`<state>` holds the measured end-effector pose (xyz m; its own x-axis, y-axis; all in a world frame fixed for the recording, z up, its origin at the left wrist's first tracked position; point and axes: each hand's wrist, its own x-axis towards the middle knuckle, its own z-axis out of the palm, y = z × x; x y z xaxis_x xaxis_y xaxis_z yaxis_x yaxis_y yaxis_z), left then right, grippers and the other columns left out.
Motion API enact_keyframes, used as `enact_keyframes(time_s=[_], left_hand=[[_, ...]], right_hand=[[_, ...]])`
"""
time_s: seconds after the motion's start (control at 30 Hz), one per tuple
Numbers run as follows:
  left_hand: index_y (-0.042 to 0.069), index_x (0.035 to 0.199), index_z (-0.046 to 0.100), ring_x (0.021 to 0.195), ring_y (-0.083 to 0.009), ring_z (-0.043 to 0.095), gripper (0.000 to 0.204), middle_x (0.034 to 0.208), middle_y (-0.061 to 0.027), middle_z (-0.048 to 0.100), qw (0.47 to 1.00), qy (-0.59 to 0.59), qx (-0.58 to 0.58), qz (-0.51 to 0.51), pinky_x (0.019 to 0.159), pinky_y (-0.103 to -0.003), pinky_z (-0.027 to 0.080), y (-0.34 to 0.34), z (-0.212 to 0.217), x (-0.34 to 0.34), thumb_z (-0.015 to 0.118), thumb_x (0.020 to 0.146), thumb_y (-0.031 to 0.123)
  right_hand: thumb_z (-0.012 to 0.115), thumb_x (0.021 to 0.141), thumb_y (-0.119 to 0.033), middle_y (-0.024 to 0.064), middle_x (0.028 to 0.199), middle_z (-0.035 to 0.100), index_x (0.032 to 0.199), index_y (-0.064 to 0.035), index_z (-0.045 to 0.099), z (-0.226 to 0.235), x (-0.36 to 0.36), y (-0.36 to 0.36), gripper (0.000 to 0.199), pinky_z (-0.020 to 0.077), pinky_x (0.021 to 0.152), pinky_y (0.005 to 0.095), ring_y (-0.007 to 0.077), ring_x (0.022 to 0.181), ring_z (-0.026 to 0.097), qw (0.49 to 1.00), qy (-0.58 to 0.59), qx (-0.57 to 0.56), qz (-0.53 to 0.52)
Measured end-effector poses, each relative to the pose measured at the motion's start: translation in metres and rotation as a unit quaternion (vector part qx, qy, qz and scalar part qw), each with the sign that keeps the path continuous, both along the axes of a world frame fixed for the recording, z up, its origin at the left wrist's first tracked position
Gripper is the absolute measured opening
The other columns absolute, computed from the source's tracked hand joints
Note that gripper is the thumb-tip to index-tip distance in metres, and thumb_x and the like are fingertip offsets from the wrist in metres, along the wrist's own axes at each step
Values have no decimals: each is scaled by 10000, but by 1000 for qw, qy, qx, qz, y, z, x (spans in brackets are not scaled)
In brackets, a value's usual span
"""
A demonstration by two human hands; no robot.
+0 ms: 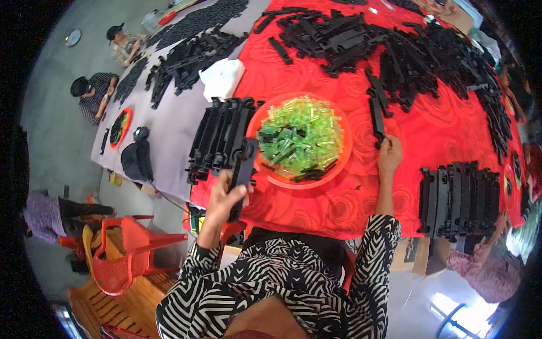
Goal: The person assembles plastic components by hand, inserting small green pieces and black parts into black plastic frames, pressing them into place, and setting the assembled parts onto the table.
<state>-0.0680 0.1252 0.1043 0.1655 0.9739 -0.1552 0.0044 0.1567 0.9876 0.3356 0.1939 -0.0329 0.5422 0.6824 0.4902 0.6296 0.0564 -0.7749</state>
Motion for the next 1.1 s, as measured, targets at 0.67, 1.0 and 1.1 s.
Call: enact_keyframes(time_s=[0.67, 1.0, 1.1], left_hand=[[-6, 808, 554, 773, -382, 570, 380, 816, -193, 590, 682, 675, 238, 150, 648, -459, 456, 124, 19, -44, 645, 718, 352], [16, 831, 562, 743, -295, 539, 160, 791, -127, 574, 724, 514, 414, 198, 650, -386, 436, 66, 26, -11, 619, 772, 153], [23, 766, 559, 650, -266, 532, 52, 749, -110, 572, 779, 401, 476, 79, 579, -361, 433, 28, 8, 17, 605, 750, 39]], right_hand=[[519, 793, -94, 134, 795, 571, 862, -12, 573, 6, 0, 4, 121, 445, 622, 327, 244, 683, 563, 1000, 3, 3, -29], [596, 758, -211, 170, 908, 538, 988, -4, 524, 24, -7, -4, 318, 439, 692, 379, 300, 810, 546, 995, -23, -87, -34], [612, 753, -235, 179, 961, 518, 1047, -11, 491, 21, -9, -3, 390, 438, 716, 402, 332, 861, 534, 991, -99, -88, -34]])
